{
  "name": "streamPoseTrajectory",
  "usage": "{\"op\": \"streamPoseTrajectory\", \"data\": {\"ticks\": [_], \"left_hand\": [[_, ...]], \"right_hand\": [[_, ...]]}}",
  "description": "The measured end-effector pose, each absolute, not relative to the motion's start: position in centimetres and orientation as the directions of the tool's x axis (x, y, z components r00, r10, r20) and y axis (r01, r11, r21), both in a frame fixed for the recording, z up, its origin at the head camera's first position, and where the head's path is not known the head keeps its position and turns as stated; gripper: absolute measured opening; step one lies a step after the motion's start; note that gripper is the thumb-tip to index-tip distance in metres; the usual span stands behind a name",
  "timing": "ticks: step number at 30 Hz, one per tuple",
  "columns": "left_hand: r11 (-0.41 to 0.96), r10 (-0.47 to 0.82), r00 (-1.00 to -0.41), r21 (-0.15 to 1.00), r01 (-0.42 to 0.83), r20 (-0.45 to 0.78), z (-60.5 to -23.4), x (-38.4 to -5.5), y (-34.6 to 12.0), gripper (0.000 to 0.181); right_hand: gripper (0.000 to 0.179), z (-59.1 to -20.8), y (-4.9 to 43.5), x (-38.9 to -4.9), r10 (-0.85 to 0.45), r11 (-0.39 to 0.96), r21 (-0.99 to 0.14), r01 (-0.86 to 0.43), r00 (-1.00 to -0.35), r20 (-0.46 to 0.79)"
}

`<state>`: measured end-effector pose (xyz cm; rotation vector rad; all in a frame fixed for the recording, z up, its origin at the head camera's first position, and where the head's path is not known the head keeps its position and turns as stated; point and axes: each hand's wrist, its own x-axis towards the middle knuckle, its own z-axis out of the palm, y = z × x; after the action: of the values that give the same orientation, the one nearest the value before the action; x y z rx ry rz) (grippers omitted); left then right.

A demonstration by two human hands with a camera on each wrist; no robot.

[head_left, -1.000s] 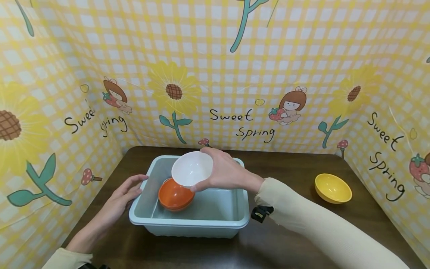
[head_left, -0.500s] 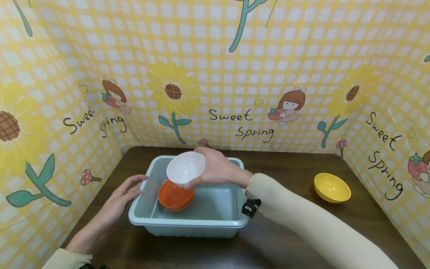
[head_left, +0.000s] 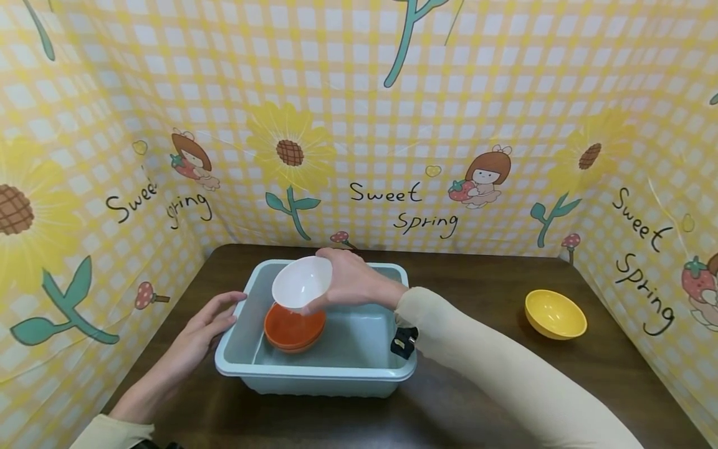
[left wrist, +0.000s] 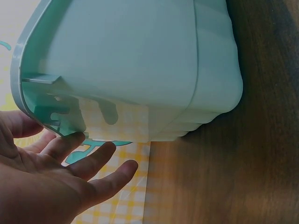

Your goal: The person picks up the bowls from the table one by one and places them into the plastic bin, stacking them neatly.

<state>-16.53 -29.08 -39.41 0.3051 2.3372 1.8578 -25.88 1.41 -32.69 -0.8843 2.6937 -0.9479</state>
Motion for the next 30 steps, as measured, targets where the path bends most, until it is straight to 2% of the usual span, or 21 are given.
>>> {"op": "streamPoseTrajectory", "data": {"ticks": [8, 15, 30], "left_hand": [[0.218, 0.250, -0.968, 0.973, 0.076, 0.019, -39.4, -16.5, -29.1, 0.045], [0.226, 0.250, -0.968, 0.971, 0.074, 0.016, -39.4, -16.5, -29.2, 0.045], [0.230, 0.246, -0.969, 0.970, 0.074, 0.015, -39.3, -16.5, -29.1, 0.046]], "right_hand": [[0.097, -33.5, 0.6, -26.3, -0.618, 0.595, -0.638, -0.489, -0.786, 0.026], [0.099, -34.9, 0.0, -26.4, -0.609, 0.621, -0.623, -0.476, -0.793, -0.001], [0.083, -36.9, -0.6, -26.2, -0.629, 0.607, -0.638, -0.473, -0.777, -0.022]]}}
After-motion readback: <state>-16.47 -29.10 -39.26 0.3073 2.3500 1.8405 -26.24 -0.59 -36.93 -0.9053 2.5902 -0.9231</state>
